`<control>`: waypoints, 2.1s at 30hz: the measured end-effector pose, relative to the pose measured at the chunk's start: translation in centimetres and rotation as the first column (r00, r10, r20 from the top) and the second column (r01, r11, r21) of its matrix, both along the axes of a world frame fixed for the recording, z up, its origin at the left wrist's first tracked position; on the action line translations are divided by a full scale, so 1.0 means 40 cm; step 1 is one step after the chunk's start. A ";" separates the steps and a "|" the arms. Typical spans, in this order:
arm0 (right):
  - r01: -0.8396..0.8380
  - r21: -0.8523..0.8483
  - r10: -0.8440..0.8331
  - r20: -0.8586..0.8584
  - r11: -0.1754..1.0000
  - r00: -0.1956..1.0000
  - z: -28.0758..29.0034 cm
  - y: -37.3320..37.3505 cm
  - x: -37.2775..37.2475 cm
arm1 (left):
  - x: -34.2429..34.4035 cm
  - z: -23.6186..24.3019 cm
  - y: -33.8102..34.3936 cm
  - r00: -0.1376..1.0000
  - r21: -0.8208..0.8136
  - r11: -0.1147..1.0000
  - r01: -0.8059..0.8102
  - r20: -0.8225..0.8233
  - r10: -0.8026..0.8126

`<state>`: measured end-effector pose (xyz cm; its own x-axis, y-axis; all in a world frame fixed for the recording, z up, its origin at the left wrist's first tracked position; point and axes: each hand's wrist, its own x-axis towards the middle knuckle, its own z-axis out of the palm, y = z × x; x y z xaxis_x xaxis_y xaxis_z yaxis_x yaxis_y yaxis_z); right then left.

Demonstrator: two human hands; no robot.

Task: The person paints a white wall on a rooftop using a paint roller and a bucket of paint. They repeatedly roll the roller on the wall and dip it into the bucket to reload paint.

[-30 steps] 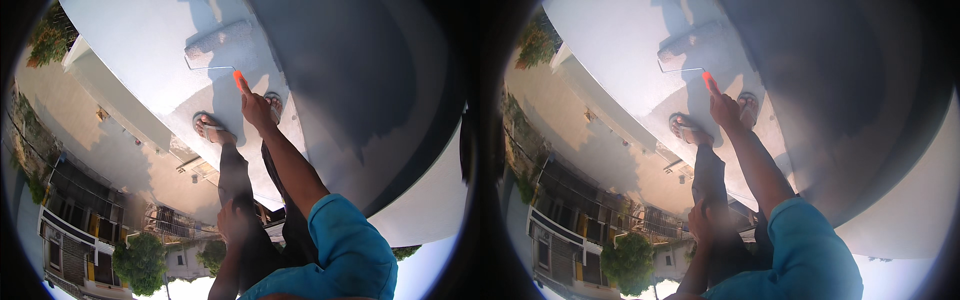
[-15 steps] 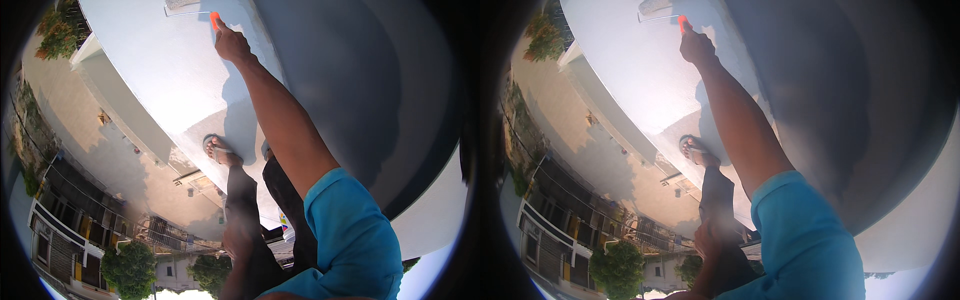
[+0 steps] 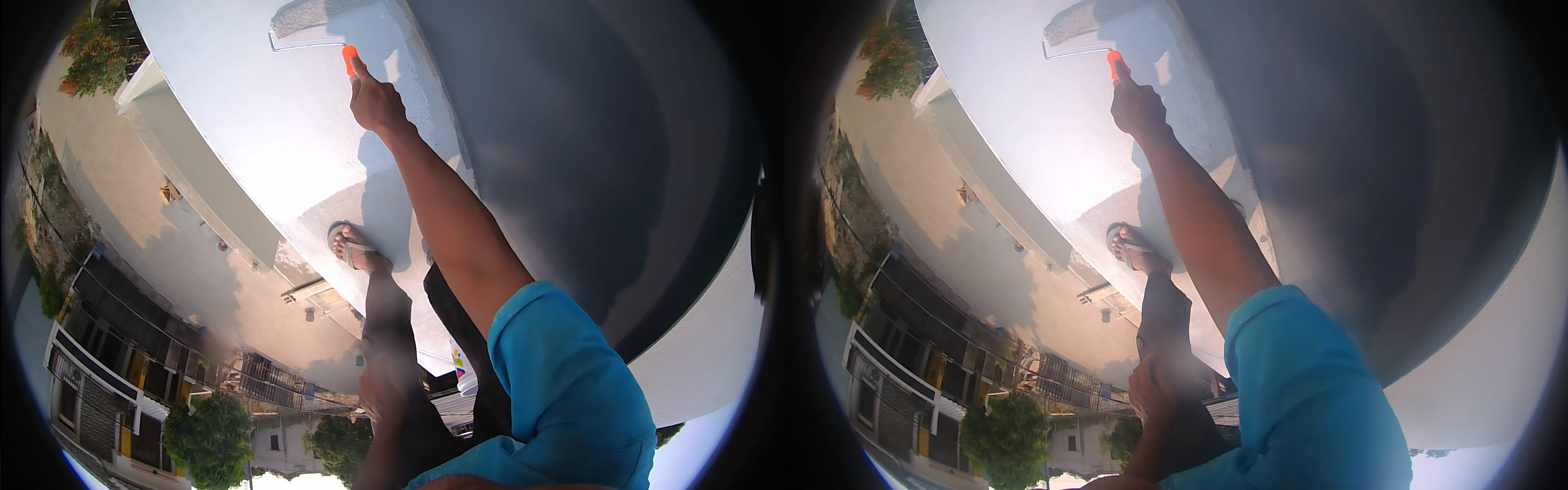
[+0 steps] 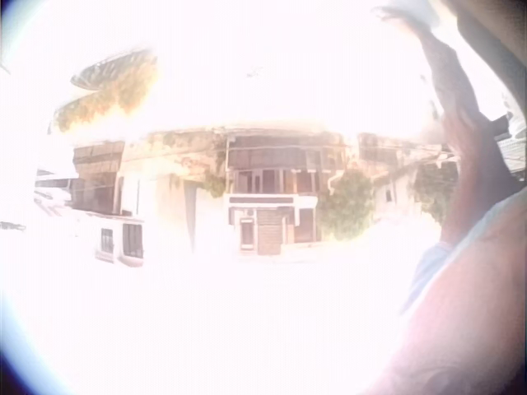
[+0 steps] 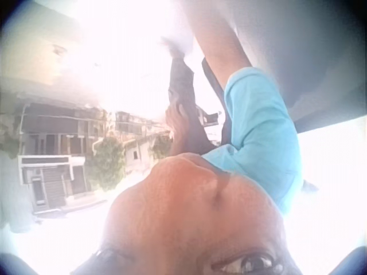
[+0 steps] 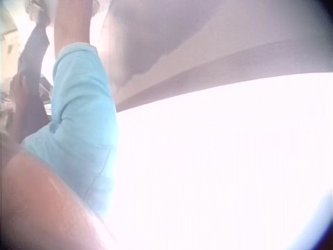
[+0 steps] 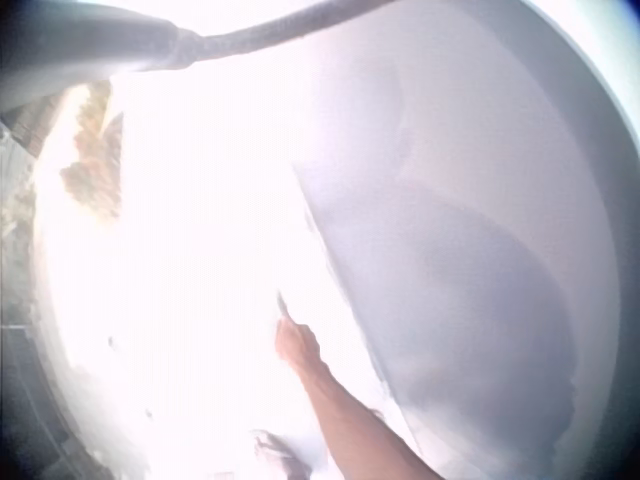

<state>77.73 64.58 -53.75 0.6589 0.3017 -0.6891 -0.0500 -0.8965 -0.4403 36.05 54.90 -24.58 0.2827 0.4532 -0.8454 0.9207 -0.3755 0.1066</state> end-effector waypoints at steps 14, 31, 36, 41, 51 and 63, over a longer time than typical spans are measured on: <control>-0.035 -0.071 0.031 -0.057 0.997 0.998 0.066 -0.516 -0.463 | -0.010 -0.018 -0.057 0.996 0.026 0.996 0.081 -0.026 -0.080; -0.021 0.001 0.021 0.032 1.000 0.999 0.003 -0.521 -0.489 | -0.045 -0.022 -0.087 0.997 0.010 0.997 0.077 -0.023 -0.077; -0.040 0.055 0.034 0.099 0.998 0.994 -0.044 -0.369 -0.298 | -0.036 -0.030 -0.078 0.999 -0.004 0.999 0.033 -0.018 -0.033; -0.045 -0.020 0.045 0.012 0.999 0.999 -0.025 -0.200 -0.118 | -0.008 -0.020 -0.062 0.999 -0.020 0.999 -0.037 -0.040 0.036; -0.136 0.038 0.125 0.219 0.990 0.968 -0.108 0.083 0.174 | 0.032 -0.028 0.082 0.993 -0.029 0.994 -0.110 0.044 0.111; -0.109 0.071 0.103 0.091 0.991 0.991 -0.157 0.353 0.431 | 0.085 -0.013 0.108 0.983 0.113 0.977 -0.179 0.045 0.175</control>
<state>94.96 78.72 -60.04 0.6769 0.4221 -0.6030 0.0851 -0.8586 -0.5055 39.43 59.21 -25.08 0.2171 0.5933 -0.7752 0.9703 -0.2181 0.1047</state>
